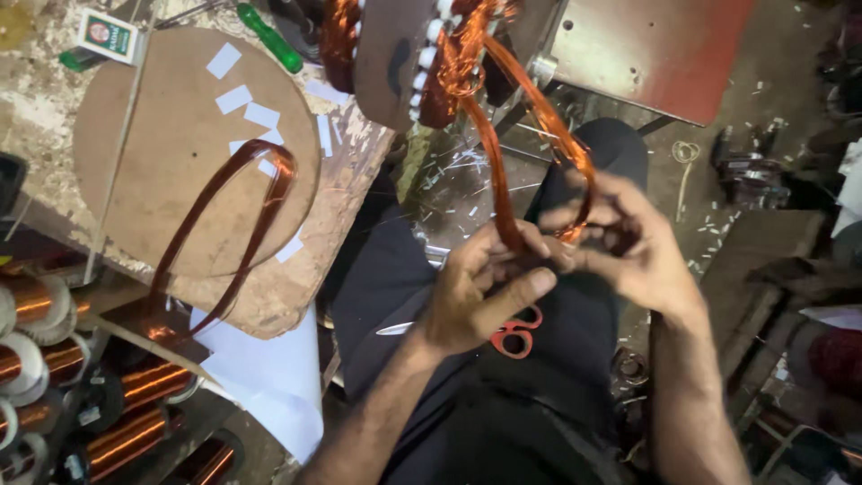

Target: The person winds copper wire around a motor stator, inserting white insulating strips between the coils. They repeatedly pull wire from a loop, wrap it around the stator slots, and use a screwdriver to adjust the placement.

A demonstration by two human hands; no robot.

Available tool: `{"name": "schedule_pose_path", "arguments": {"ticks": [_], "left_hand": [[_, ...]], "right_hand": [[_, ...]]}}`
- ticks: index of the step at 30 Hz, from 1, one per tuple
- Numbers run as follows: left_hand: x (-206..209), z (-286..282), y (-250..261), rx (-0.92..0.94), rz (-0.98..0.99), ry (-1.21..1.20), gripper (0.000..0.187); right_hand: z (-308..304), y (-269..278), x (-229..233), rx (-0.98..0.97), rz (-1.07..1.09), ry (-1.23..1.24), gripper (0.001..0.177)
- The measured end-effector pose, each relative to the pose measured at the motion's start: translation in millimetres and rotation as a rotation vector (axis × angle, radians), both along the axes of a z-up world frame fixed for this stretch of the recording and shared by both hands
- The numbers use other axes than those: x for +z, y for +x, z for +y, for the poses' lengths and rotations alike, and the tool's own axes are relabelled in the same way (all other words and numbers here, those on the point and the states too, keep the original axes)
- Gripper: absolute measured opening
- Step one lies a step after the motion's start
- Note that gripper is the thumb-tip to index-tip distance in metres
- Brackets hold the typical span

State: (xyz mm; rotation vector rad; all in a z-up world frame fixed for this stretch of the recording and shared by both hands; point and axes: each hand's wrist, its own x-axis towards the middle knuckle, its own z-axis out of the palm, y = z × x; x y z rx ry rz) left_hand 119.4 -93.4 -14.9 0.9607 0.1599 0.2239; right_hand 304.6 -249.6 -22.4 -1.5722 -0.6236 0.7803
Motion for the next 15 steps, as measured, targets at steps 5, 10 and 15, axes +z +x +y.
{"name": "schedule_pose_path", "arguments": {"ticks": [5,10,15], "left_hand": [[-3.0,0.2,-7.3,0.033,-0.036,0.045,0.026],[0.9,11.9,-11.3,-0.011,-0.040,0.003,0.049],[10.5,31.2,-9.3,0.098,0.096,0.246,0.059]], "right_hand": [[24.3,43.8,-4.9,-0.287,-0.600,-0.082,0.032],[25.0,13.0,48.5,-0.319,-0.856,0.068,0.028],[63.2,-54.2,82.2,-0.055,-0.851,0.060,0.041]]}}
